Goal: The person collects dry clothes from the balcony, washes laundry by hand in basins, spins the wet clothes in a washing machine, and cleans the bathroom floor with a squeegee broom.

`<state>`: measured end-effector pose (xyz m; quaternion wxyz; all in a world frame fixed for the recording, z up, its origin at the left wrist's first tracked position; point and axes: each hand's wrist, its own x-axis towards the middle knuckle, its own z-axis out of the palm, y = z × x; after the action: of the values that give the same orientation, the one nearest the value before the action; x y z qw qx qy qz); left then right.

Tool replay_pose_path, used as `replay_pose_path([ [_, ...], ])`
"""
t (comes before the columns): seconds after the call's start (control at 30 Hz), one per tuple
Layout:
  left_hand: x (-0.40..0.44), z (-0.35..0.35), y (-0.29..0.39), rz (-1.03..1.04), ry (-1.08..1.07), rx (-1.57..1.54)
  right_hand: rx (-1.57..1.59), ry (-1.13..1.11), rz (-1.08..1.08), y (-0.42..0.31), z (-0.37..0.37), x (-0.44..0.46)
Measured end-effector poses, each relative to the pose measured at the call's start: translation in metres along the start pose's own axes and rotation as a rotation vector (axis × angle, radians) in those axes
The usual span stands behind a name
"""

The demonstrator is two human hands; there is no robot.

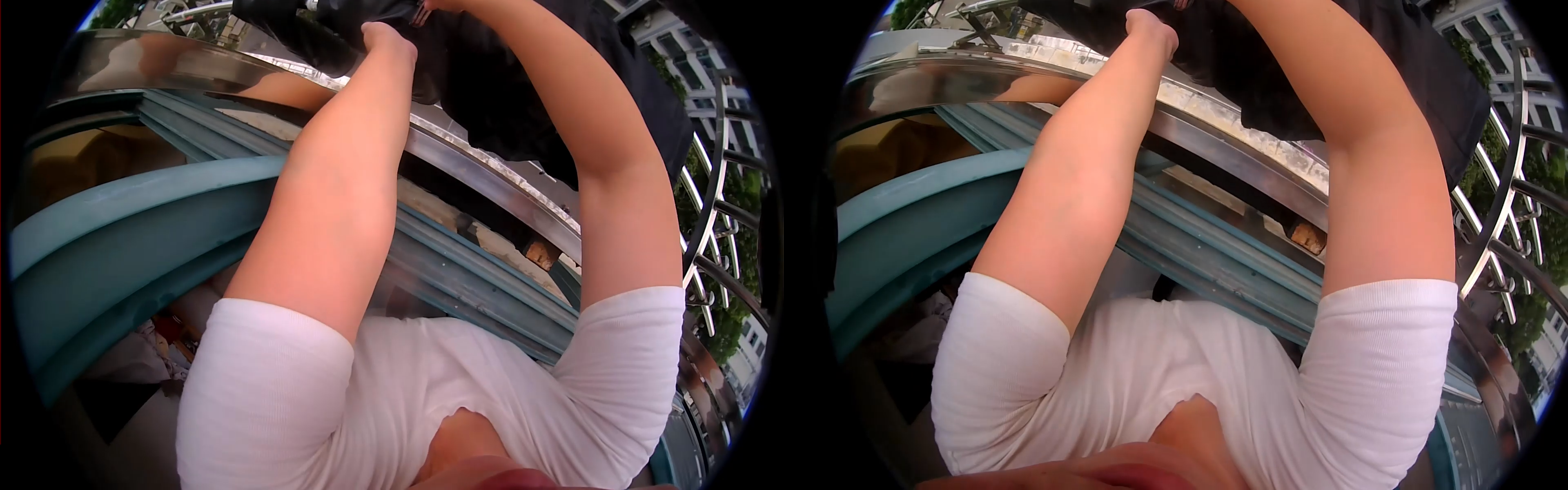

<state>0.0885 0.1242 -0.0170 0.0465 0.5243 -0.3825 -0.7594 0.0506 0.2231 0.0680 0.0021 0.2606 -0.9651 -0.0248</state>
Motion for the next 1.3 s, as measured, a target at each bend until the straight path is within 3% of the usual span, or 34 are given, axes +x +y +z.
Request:
replay_pose_path([
  [0.13,0.044,0.007,-0.008,0.003,-0.146,-0.077,-0.137,-0.229,-0.110,-0.010,-0.021,0.013],
  [0.2,0.049,0.008,-0.015,-0.035,-0.074,-0.059,-0.212,-0.444,-0.138,-0.011,-0.028,0.027],
  [0.23,0.017,0.003,-0.007,-0.056,-0.016,-0.013,-0.206,-0.619,-0.133,0.002,0.012,0.069],
  [0.33,0.002,0.004,-0.002,-0.037,0.021,0.069,-0.233,-0.491,-0.177,0.026,0.016,0.060],
  [0.37,0.004,0.004,-0.004,-0.010,0.008,0.080,-0.170,-0.320,-0.262,0.042,0.022,0.054],
  [0.4,0.005,0.004,-0.005,0.018,-0.006,0.091,0.292,-0.378,0.034,0.042,-0.004,0.025],
  [0.47,0.008,0.003,-0.008,0.088,-0.038,0.084,0.373,-0.232,-0.069,0.053,-0.002,0.014],
  [0.53,0.020,0.008,-0.010,0.079,-0.024,0.112,0.047,0.057,-0.234,0.044,0.001,0.002],
  [0.67,0.018,0.011,0.000,-0.163,0.063,-0.098,-0.057,-0.039,-0.188,0.000,0.017,-0.014],
  [0.7,0.002,0.011,-0.002,-0.023,0.063,0.001,-0.135,0.013,-0.190,-0.006,0.031,-0.010],
  [0.8,0.097,0.007,-0.027,0.160,-0.177,0.047,-0.010,0.174,-0.112,-0.027,0.052,-0.006],
  [0.87,0.029,-0.003,-0.012,0.083,-0.105,0.305,0.017,0.146,-0.084,-0.041,0.062,0.002],
  [0.93,0.017,-0.007,-0.010,0.085,-0.049,0.162,0.083,0.130,-0.041,-0.051,0.055,-0.011],
  [0.97,0.013,-0.008,-0.008,0.086,-0.027,0.087,0.103,0.321,-0.087,-0.049,0.073,-0.015],
  [1.03,0.003,-0.007,-0.001,0.083,0.012,-0.063,0.107,0.410,-0.068,-0.049,0.098,-0.019],
  [1.1,0.013,-0.013,0.005,0.142,0.068,0.065,0.136,0.483,-0.082,-0.053,0.111,-0.020],
  [1.17,0.021,-0.020,0.007,0.233,0.098,0.226,0.200,0.362,-0.021,-0.070,0.122,-0.010],
  [1.27,-0.013,-0.027,0.012,0.348,-0.020,0.282,0.150,0.367,0.029,-0.086,0.129,-0.015],
  [1.3,-0.022,-0.028,0.014,0.369,-0.062,0.270,0.211,0.272,0.073,-0.085,0.123,-0.021],
])
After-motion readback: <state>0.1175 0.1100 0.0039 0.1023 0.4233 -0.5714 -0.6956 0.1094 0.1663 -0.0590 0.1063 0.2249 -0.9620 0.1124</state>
